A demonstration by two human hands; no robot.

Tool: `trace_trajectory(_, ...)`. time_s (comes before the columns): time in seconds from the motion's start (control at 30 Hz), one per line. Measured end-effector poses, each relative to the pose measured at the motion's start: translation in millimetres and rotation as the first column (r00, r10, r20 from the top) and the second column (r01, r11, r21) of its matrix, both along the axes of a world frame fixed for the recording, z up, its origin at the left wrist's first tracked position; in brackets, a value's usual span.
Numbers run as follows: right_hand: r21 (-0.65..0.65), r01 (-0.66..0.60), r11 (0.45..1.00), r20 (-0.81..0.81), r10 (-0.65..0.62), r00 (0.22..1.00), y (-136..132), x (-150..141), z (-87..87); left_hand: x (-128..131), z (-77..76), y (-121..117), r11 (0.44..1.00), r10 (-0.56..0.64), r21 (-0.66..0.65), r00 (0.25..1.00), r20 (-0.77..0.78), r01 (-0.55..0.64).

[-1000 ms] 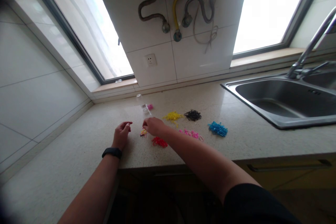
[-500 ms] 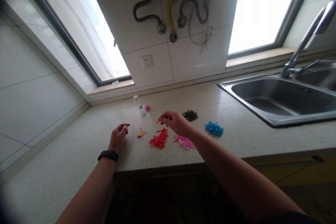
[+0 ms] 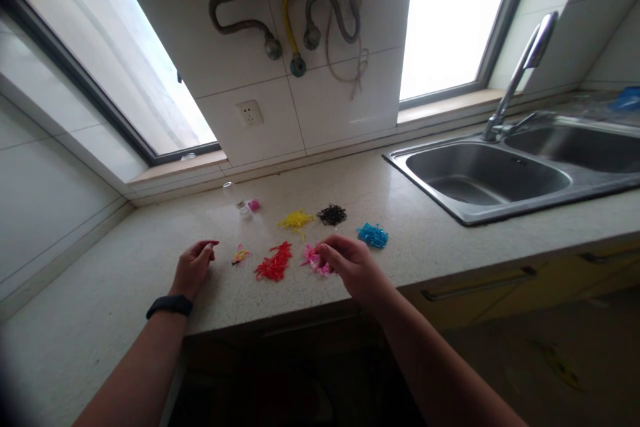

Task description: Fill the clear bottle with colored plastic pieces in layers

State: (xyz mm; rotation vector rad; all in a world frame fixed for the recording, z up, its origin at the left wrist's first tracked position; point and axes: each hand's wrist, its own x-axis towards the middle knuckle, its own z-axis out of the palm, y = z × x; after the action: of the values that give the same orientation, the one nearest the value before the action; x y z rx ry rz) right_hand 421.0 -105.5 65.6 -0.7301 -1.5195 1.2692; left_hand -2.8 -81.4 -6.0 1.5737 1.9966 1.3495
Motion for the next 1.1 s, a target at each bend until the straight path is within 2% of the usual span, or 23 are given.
trace_trajectory(0.13, -0.051, -0.010, 0.999, -0.066, 0.007, 0.998, -10, 0, 4.5, -3, -2.2, 0, 1.000, -0.009, -0.020, 1.000, -0.024, 0.008)
trace_trajectory(0.33, -0.103, -0.033, 0.994, -0.123, 0.021, 0.992, -15, -4, 2.1, -7, -5.3, 0, 0.998, -0.027, -0.052, 0.998, -0.057, 0.024)
trace_trajectory(0.67, -0.150, -0.100, 0.984, -0.129, 0.081, 0.988, -18, -16, 3.5, -5, -3.2, 0, 0.996, -0.043, -0.074, 0.997, -0.058, 0.039)
trace_trajectory(0.9, -0.080, -0.112, 0.991, -0.061, 0.107, 0.992, -25, -22, 13.0, -2, -2.1, 0, 0.997, -0.049, -0.069, 0.998, -0.047, 0.046)
trace_trajectory(1.1, 0.088, 0.007, 0.996, 0.038, -0.010, 0.999, -30, -26, 11.6, -2, -1.9, 1, 0.996, -0.056, -0.070, 0.996, -0.075, 0.051)
